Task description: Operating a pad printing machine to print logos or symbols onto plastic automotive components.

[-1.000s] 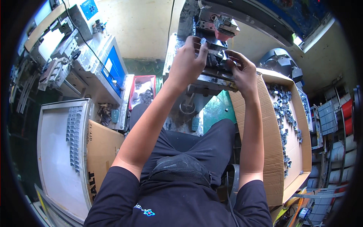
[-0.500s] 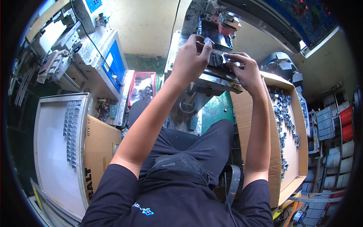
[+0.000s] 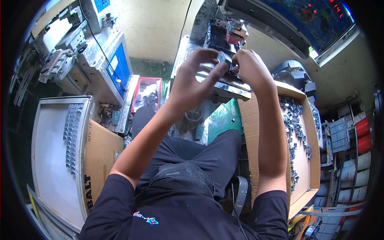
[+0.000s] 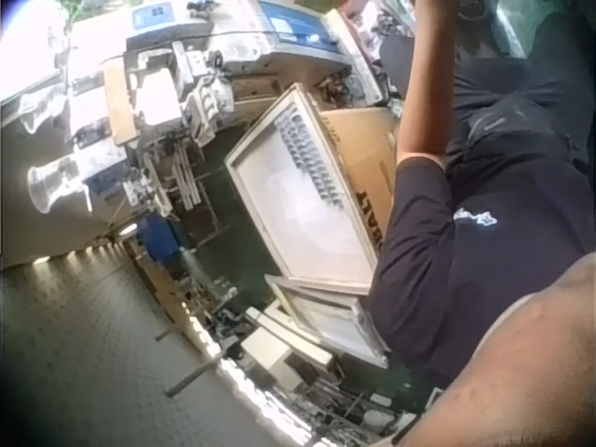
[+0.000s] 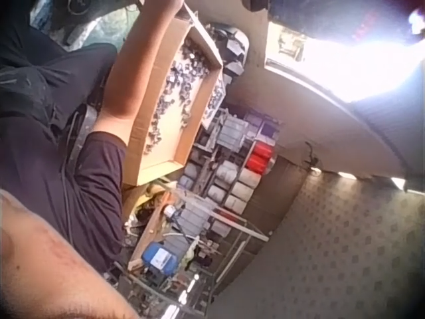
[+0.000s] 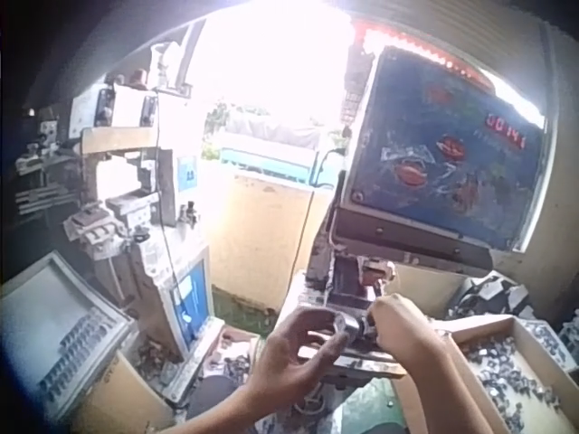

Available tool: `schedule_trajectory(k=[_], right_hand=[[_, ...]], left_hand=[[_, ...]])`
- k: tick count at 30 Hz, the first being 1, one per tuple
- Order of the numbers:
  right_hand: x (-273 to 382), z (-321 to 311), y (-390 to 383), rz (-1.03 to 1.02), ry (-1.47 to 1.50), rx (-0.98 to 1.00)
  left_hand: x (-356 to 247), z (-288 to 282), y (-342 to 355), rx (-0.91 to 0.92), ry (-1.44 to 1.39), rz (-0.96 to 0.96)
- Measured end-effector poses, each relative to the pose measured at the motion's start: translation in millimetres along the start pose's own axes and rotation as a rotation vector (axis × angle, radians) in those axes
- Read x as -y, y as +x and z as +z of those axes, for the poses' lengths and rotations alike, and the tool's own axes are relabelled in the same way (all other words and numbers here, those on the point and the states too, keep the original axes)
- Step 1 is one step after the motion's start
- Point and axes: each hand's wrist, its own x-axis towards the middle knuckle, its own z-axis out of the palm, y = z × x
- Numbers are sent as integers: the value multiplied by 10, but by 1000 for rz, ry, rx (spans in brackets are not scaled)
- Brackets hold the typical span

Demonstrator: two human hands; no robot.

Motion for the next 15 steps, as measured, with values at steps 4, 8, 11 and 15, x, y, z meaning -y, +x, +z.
schedule_trajectory(k=[4,8,11,15], right_hand=[[-1,-32,23,-29,34,-4],[-2,-56,-3,-6,33,62],[-57,42,-161,10,184,-68],[-160,302,-414,74,517,-246]], left_hand=[[-481,-259,-526,232,-309,-157],[-680,-488,-884,278,-356,-259],[-713,-620,-1030,321,-380,-333],[-723,-734,-1145,424,-383,-345]])
